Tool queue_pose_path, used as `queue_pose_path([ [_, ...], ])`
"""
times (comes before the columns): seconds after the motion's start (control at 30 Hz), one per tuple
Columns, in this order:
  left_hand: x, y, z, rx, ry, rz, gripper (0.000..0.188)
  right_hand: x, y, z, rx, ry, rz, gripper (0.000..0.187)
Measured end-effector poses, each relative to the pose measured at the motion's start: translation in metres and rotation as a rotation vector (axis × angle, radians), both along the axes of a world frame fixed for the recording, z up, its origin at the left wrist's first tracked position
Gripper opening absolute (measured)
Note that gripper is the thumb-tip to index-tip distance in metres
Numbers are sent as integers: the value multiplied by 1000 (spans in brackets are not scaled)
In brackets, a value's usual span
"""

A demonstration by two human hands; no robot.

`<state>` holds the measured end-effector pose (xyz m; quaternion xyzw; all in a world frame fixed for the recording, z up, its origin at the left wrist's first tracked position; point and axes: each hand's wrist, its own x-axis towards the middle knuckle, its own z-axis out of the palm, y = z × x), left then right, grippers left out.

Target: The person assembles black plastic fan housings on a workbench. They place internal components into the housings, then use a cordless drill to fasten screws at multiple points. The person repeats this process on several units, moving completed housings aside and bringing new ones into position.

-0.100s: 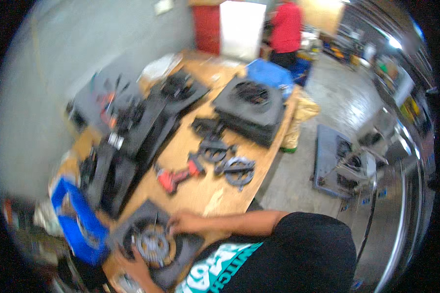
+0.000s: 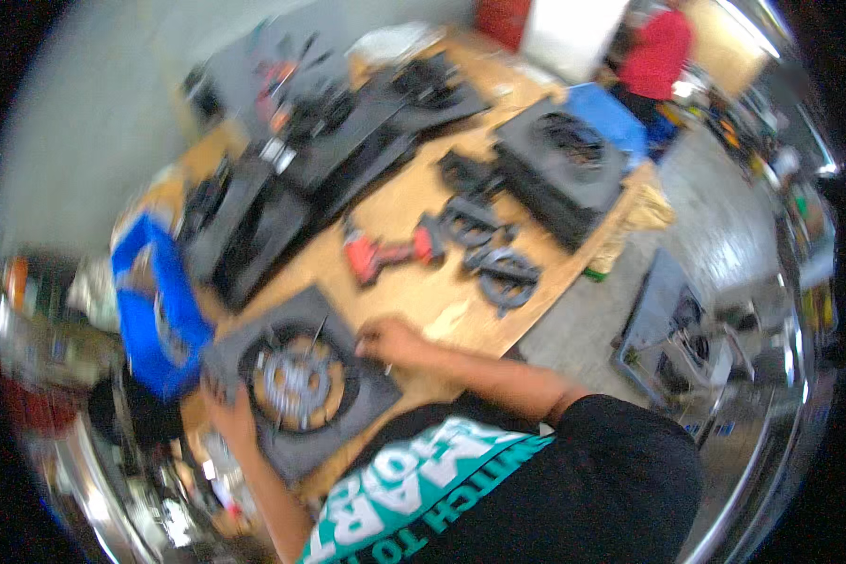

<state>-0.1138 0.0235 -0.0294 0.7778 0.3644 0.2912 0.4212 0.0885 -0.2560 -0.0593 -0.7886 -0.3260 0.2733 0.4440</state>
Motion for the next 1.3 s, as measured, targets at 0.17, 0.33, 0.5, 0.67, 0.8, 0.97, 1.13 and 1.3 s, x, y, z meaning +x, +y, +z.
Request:
queue_pose_path([
  [0.17, -26, 32, -5, 137, 159, 94, 74, -3, 19, -8, 14, -181, 123, 25],
  [0.33, -36, 15, -4, -383, -23, -21, 60, -13, 44, -8, -181, -347, 279, 20],
  [0.5, -50, 7, -17, -944, -68, -26, 39, -13, 69, -17, -196, -497, 421, 21],
  [0.67, -55, 9, -23, -988, -173, -77, 45, -8, 73, -20, -260, -537, 495, 19],
  [0.8, -55, 8, -23, -999, -185, -49, 49, 0, 77, -20, -241, -513, 518, 20],
  [0.97, -58, 6, -20, -1024, -231, -149, 52, 1, 84, -18, -226, -497, 494, 21],
  [1.13, -62, 4, -23, -1068, -285, -128, 54, 0, 92, -13, -292, -551, 587, 21],
  [1.3, -64, 6, -21, -1047, -261, -160, 55, -5, 94, -11, -355, -637, 614, 19],
])
